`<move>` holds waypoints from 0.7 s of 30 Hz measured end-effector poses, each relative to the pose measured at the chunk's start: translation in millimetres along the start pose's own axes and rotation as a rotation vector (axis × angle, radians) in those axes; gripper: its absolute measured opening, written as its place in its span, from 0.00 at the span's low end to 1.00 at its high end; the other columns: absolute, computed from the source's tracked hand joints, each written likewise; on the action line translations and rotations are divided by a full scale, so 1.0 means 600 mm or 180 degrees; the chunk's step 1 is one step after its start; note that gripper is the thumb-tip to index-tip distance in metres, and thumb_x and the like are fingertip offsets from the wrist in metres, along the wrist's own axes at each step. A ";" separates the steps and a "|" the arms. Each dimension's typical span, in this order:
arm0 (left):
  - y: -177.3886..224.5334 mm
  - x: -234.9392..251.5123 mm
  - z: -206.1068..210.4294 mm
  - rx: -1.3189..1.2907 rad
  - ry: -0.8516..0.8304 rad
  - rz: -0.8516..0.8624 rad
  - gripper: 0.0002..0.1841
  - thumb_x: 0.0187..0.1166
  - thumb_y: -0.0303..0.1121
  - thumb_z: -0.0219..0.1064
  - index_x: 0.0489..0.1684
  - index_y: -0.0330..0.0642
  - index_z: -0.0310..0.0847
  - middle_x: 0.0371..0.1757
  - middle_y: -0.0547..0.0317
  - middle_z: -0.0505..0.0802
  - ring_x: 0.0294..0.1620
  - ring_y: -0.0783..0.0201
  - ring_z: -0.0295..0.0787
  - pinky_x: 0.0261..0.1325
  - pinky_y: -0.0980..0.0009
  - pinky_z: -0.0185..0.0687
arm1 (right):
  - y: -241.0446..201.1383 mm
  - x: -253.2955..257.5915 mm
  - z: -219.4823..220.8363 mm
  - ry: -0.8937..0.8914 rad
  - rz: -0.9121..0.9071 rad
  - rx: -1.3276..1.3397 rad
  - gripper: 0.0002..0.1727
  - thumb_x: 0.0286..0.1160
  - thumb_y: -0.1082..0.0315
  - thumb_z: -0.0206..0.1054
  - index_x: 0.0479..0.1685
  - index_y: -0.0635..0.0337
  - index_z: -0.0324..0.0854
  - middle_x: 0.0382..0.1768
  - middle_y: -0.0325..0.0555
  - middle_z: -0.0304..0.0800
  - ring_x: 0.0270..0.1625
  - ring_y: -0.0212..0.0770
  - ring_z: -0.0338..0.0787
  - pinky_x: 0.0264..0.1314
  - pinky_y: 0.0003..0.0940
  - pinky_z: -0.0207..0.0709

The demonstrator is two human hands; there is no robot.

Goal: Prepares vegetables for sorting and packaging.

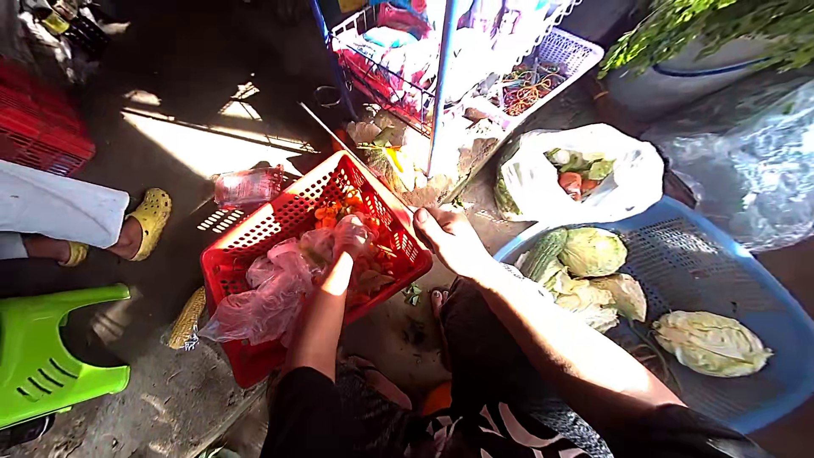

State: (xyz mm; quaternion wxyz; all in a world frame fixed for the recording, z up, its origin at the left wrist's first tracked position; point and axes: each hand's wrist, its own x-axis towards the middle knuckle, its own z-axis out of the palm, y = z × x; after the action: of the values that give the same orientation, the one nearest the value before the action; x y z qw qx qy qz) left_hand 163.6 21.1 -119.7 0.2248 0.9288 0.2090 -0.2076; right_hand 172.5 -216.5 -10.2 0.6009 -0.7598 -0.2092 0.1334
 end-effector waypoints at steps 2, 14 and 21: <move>-0.014 -0.029 -0.052 -0.0723 0.0088 0.0022 0.26 0.78 0.38 0.72 0.73 0.36 0.76 0.64 0.38 0.88 0.65 0.46 0.85 0.69 0.47 0.79 | 0.004 -0.003 -0.005 -0.0026 -0.0066 -0.0119 0.26 0.88 0.42 0.51 0.27 0.48 0.82 0.16 0.24 0.72 0.21 0.20 0.73 0.28 0.23 0.69; -0.073 -0.258 -0.131 -0.5149 -0.0419 0.1289 0.25 0.81 0.50 0.62 0.71 0.46 0.75 0.56 0.52 0.92 0.54 0.56 0.91 0.58 0.57 0.89 | -0.018 -0.031 0.015 -0.0117 -0.0072 -0.0426 0.28 0.89 0.43 0.52 0.30 0.56 0.83 0.19 0.34 0.75 0.24 0.32 0.77 0.33 0.39 0.72; -0.049 -0.304 -0.111 -0.4862 0.0353 0.1142 0.19 0.71 0.37 0.74 0.58 0.43 0.79 0.35 0.59 0.91 0.33 0.66 0.89 0.41 0.67 0.88 | -0.025 -0.045 0.016 -0.0366 -0.0127 -0.1151 0.39 0.83 0.31 0.48 0.44 0.60 0.89 0.33 0.55 0.89 0.42 0.59 0.90 0.45 0.68 0.75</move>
State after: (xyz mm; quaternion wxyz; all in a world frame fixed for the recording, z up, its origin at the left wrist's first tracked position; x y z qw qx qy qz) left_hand 17.7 24.8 12.0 0.8203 0.5457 0.1515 0.0797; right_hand 141.8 -218.2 0.8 0.4442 -0.8422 -0.2788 0.1249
